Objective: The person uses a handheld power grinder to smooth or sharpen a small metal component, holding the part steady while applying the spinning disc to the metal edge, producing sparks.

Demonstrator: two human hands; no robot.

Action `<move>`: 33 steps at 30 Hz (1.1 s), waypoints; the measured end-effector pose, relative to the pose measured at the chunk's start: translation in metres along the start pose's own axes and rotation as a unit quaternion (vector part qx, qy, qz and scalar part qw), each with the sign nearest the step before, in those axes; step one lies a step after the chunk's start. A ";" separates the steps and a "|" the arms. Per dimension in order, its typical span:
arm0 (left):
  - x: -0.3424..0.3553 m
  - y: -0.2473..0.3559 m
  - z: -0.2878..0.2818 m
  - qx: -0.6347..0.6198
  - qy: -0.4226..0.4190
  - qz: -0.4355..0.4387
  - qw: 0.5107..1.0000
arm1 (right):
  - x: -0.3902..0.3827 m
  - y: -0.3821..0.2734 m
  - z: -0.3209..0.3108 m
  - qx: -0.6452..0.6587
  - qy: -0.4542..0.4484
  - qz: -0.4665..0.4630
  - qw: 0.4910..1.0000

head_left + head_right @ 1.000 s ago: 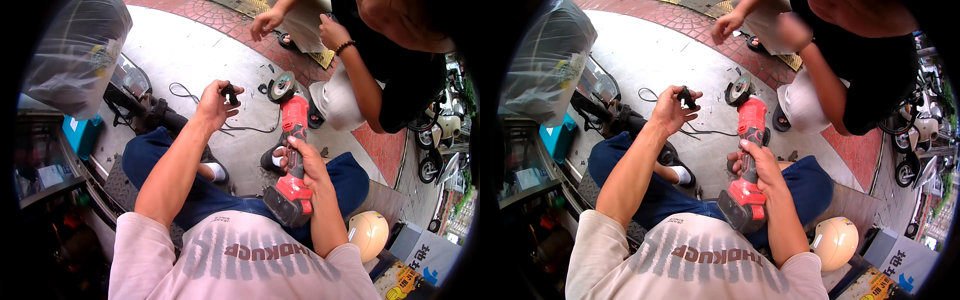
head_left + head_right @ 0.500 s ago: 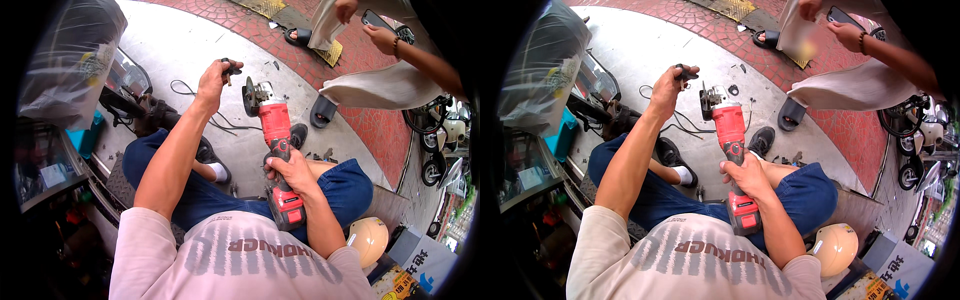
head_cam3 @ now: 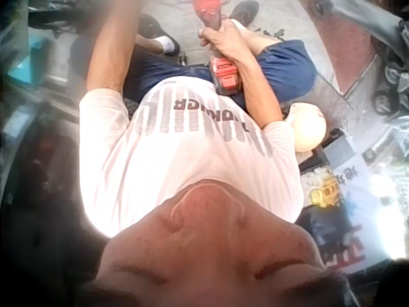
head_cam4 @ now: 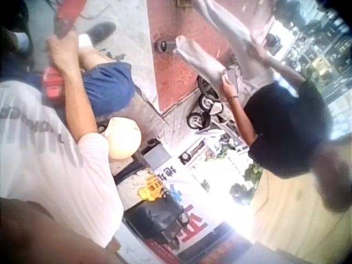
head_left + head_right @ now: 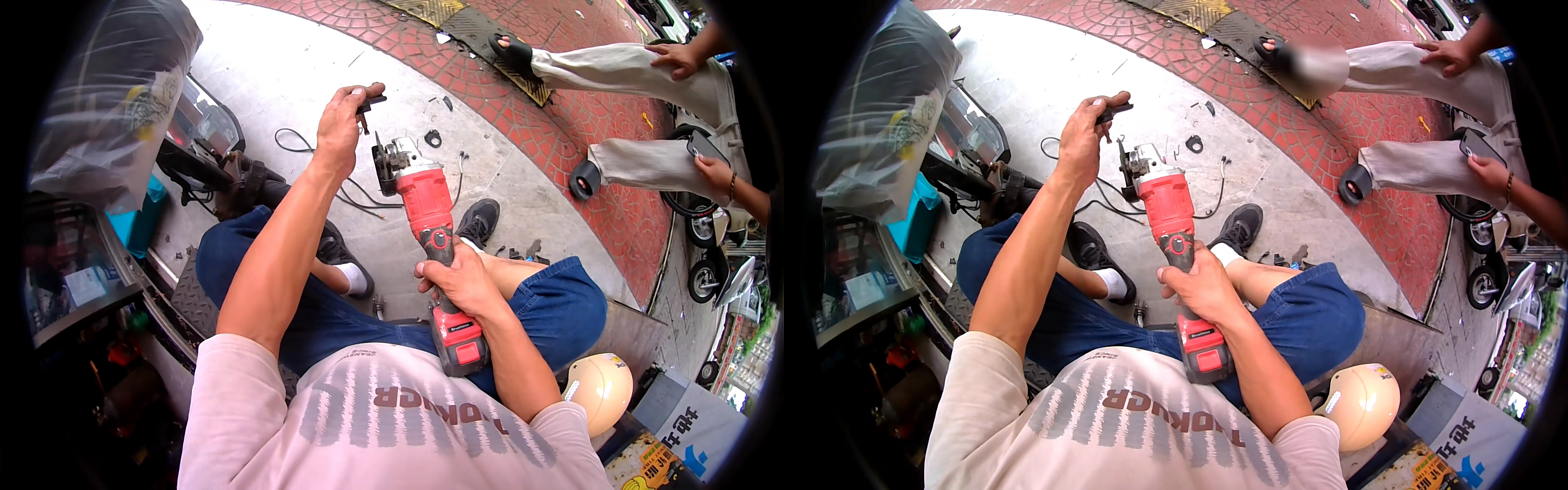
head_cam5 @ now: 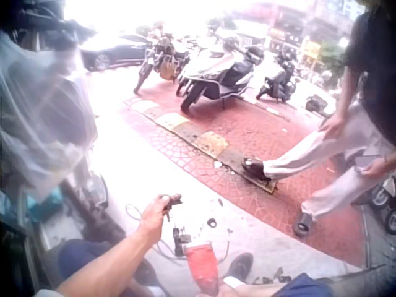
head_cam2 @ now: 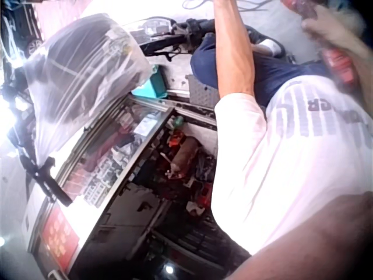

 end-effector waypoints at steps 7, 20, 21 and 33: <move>0.001 0.002 -0.005 0.017 -0.007 0.035 0.999 | 0.001 0.006 0.001 -0.040 0.007 0.016 0.999; -0.005 0.006 0.004 0.016 -0.021 0.061 0.998 | -0.003 -0.003 0.001 -0.057 0.024 0.013 0.998; -0.004 0.004 0.005 0.017 -0.021 0.059 0.998 | -0.002 -0.002 0.000 -0.065 0.026 0.011 0.998; -0.004 -0.003 0.007 0.032 -0.015 0.025 0.999 | -0.002 -0.001 0.000 -0.079 0.026 0.011 0.996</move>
Point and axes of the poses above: each hand's wrist, its own x-axis towards the middle knuckle, its own z-axis out of the palm, y = z × x, the point moved 8 cm from there along x, towards the middle knuckle, and after that the axes turned 14 degrees about -y, right-handed, at the moved point
